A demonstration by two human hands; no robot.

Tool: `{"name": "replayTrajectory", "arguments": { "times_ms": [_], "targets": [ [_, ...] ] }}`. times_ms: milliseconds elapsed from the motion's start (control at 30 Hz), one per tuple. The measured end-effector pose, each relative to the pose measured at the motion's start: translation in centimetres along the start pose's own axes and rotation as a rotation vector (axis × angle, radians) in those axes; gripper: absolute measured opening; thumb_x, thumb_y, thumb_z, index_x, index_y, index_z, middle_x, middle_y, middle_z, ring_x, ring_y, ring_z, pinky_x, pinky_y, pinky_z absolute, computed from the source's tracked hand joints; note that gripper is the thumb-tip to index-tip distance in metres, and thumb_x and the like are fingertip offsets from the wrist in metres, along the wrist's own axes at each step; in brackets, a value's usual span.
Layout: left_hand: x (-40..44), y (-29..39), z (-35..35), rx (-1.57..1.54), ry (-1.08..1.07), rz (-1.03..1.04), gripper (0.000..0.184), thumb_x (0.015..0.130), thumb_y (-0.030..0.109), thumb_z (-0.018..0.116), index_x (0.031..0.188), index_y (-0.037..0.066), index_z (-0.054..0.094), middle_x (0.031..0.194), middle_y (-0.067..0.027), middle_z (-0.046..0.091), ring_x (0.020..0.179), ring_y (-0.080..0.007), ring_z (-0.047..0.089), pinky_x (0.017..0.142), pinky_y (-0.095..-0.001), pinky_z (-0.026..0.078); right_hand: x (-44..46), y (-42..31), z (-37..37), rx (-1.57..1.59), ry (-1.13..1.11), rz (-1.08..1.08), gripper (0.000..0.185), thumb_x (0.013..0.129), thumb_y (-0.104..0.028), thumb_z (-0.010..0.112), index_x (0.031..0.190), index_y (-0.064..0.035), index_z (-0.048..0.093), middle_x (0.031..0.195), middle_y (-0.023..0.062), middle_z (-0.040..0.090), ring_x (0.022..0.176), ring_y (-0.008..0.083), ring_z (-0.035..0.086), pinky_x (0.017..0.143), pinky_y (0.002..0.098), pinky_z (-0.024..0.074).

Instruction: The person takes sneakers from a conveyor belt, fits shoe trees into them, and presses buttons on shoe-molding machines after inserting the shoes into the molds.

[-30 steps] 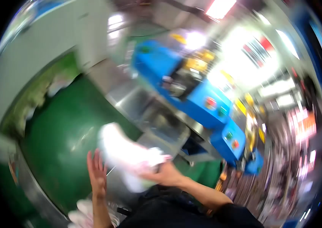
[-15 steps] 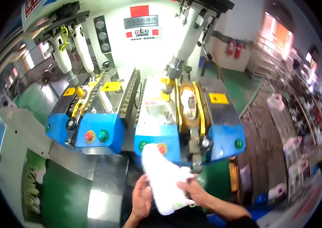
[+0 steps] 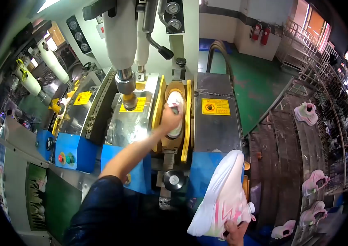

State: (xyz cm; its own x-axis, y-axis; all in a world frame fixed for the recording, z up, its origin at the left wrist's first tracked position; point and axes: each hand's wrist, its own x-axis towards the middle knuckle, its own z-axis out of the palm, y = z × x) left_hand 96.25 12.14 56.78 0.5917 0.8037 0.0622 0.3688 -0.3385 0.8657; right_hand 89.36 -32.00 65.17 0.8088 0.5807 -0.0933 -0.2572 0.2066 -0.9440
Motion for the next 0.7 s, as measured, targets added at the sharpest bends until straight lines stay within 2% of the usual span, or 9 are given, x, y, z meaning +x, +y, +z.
{"name": "replayTrajectory", "arguments": {
  "times_ms": [100,133,200,300,400,533,600,667,700],
  "targets": [
    [3.8,-6.6,0.3,-0.052,-0.037,0.003,0.055,0.074,0.013,0.068,0.118,-0.004,0.041,0.102,-0.0190,0.059,0.094,-0.0281,0.062,0.079,-0.0372,0.050,0.4,1.8,-0.5,-0.046,0.151,0.079,0.080,0.068,-0.015,0.068,0.137,0.0028,0.031,0.124,0.0112,0.049,0.108,0.0198,0.053,0.094,0.0340,0.0417],
    [5.0,-3.7,-0.9,-0.056,-0.106,-0.134,0.055,0.070,0.008,0.070,0.118,-0.001,0.045,0.098,-0.0137,0.060,0.089,-0.0236,0.063,0.073,-0.0338,0.050,0.7,-0.2,0.3,-0.334,0.021,0.011,0.035,0.082,-0.017,0.067,0.110,0.0011,0.055,0.100,0.0134,0.060,0.093,0.0264,0.057,0.086,0.0397,0.0454],
    [5.8,1.1,-4.4,-0.332,-0.359,-0.254,0.049,0.068,0.005,0.072,0.114,0.001,0.054,0.090,-0.0085,0.061,0.075,-0.0177,0.064,0.062,-0.0297,0.050,1.2,0.0,0.0,-0.140,0.042,0.141,0.076,0.069,-0.011,0.066,0.135,0.0021,0.033,0.124,0.0111,0.049,0.112,0.0201,0.051,0.095,0.0348,0.0401],
    [-2.0,4.5,-11.9,-0.205,-0.529,-0.108,0.039,0.073,0.015,0.073,0.107,0.002,0.058,0.089,-0.0091,0.062,0.078,-0.0154,0.062,0.066,-0.0306,0.051,2.2,0.1,1.1,-0.262,0.029,0.174,0.072,0.070,-0.010,0.065,0.134,0.0023,0.034,0.121,0.0102,0.050,0.111,0.0202,0.050,0.096,0.0345,0.0397],
    [-13.9,5.8,-19.0,-0.437,-0.228,-0.199,0.033,0.072,0.021,0.076,0.094,0.000,0.062,0.078,-0.0066,0.060,0.070,-0.0108,0.055,0.066,-0.0284,0.046,6.8,-0.8,6.6,-0.215,-0.032,0.079,0.057,0.078,-0.012,0.067,0.128,0.0013,0.044,0.105,0.0097,0.058,0.095,0.0183,0.058,0.074,0.0299,0.0519],
    [-30.1,2.4,-25.1,-1.029,-0.057,-0.348,0.074,0.069,0.006,0.070,0.135,-0.002,0.037,0.122,-0.0149,0.053,0.106,-0.0239,0.058,0.092,-0.0360,0.047,17.5,-1.4,14.7,-0.104,0.003,0.477,0.050,0.085,-0.019,0.065,0.126,0.0012,0.046,0.113,0.0147,0.059,0.104,0.0240,0.059,0.078,0.0375,0.0553],
    [-35.6,2.8,-25.9,-1.169,0.245,-0.259,0.073,0.071,0.003,0.067,0.136,-0.003,0.034,0.122,-0.0169,0.053,0.106,-0.0278,0.058,0.092,-0.0375,0.048,26.9,0.5,15.5,0.019,-0.374,0.749,0.039,0.093,-0.022,0.054,0.127,-0.0045,0.046,0.116,0.0134,0.061,0.102,0.0235,0.063,0.086,0.0404,0.0545],
    [-41.1,0.2,-26.1,-1.147,0.477,-0.281,0.064,0.078,0.010,0.065,0.134,-0.001,0.037,0.120,-0.0177,0.055,0.105,-0.0304,0.059,0.090,-0.0392,0.050,34.2,3.6,17.6,-0.234,-0.504,0.681,0.034,0.092,-0.020,0.055,0.122,-0.0062,0.048,0.110,0.0132,0.060,0.096,0.0224,0.063,0.082,0.0404,0.0552],
    [-42.8,-0.9,-26.3,-1.144,0.576,-0.326,0.062,0.079,0.010,0.064,0.134,-0.001,0.038,0.119,-0.0177,0.055,0.105,-0.0303,0.059,0.090,-0.0392,0.050,34.1,4.1,21.0,-0.428,-0.191,0.444,0.035,0.088,-0.013,0.059,0.120,-0.0057,0.048,0.103,0.0113,0.060,0.094,0.0214,0.062,0.082,0.0393,0.0538]
  ]
}}
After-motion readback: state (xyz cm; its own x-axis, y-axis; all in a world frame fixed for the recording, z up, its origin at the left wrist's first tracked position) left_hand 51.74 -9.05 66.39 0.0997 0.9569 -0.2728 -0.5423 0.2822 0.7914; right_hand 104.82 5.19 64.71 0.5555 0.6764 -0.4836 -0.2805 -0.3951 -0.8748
